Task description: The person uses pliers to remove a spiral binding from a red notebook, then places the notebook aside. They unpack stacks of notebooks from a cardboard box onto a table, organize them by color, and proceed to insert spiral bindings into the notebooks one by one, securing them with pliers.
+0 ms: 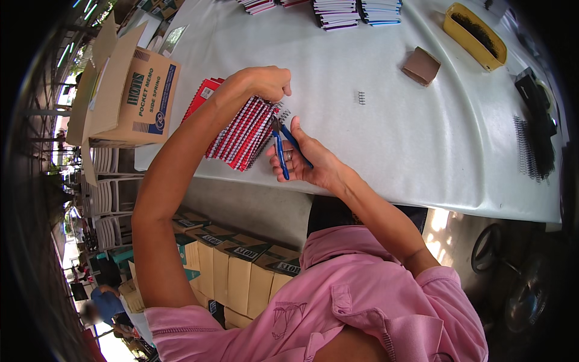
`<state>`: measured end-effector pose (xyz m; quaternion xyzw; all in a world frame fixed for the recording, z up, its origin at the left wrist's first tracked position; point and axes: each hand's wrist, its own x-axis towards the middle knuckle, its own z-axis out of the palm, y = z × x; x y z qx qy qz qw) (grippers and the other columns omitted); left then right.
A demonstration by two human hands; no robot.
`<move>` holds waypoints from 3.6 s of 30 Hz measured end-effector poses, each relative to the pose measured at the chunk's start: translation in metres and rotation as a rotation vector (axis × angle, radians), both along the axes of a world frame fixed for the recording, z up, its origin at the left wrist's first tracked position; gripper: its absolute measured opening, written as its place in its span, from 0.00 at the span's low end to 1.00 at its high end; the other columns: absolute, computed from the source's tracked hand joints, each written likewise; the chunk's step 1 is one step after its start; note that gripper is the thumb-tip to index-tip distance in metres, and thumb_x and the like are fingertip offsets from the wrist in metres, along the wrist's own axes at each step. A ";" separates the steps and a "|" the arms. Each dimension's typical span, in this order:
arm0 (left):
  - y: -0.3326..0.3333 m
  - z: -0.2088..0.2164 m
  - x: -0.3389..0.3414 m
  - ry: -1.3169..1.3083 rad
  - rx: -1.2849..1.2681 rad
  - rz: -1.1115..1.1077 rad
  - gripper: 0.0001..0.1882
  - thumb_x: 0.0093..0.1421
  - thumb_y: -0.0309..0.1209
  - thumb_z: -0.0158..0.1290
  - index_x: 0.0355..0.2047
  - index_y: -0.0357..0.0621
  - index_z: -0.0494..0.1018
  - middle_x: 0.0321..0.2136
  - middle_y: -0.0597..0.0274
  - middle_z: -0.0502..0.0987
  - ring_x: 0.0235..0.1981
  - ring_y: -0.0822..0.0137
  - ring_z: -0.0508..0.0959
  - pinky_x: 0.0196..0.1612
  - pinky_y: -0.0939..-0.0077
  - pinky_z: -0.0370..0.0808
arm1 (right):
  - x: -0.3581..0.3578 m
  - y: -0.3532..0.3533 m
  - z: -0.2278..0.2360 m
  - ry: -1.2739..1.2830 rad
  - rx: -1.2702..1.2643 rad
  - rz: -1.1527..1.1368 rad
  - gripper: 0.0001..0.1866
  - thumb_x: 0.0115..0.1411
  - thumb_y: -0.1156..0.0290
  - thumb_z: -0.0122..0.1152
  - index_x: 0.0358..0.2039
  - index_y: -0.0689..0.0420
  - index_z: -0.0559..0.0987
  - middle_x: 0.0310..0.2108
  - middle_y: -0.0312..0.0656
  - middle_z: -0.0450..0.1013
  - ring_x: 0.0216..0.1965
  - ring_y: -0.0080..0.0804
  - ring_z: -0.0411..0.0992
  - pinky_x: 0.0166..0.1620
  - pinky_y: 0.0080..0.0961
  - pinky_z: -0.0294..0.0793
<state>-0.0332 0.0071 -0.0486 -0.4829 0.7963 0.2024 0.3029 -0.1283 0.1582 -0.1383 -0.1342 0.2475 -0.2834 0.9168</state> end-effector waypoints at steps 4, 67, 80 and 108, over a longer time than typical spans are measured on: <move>-0.012 -0.009 0.013 0.092 0.009 -0.154 0.22 0.51 0.24 0.51 0.49 0.35 0.73 0.36 0.44 0.80 0.34 0.54 0.81 0.35 0.65 0.77 | 0.001 -0.007 0.000 -0.045 -0.041 -0.015 0.42 0.62 0.32 0.23 0.29 0.59 0.74 0.20 0.36 0.65 0.22 0.27 0.63 0.29 0.26 0.68; 0.013 -0.029 0.008 0.266 -0.124 -0.084 0.27 0.39 0.10 0.43 0.42 0.31 0.76 0.50 0.45 0.73 0.51 0.48 0.73 0.52 0.66 0.72 | 0.001 0.001 -0.005 0.039 0.239 0.009 0.43 0.60 0.31 0.29 0.34 0.64 0.74 0.22 0.38 0.65 0.24 0.30 0.65 0.31 0.28 0.71; 0.013 -0.029 0.009 0.280 -0.137 -0.049 0.29 0.37 0.09 0.41 0.43 0.31 0.76 0.51 0.45 0.72 0.53 0.48 0.73 0.54 0.67 0.71 | 0.004 -0.001 -0.017 0.002 0.278 -0.043 0.42 0.60 0.31 0.31 0.31 0.65 0.73 0.22 0.37 0.61 0.22 0.29 0.60 0.27 0.27 0.67; 0.015 -0.017 0.005 0.562 -0.313 -0.078 0.35 0.50 0.25 0.58 0.60 0.52 0.64 0.60 0.47 0.62 0.59 0.50 0.66 0.58 0.65 0.66 | -0.160 -0.008 0.004 2.230 -1.733 -0.493 0.42 0.48 0.40 0.62 0.57 0.54 0.66 0.57 0.60 0.58 0.59 0.55 0.57 0.58 0.53 0.56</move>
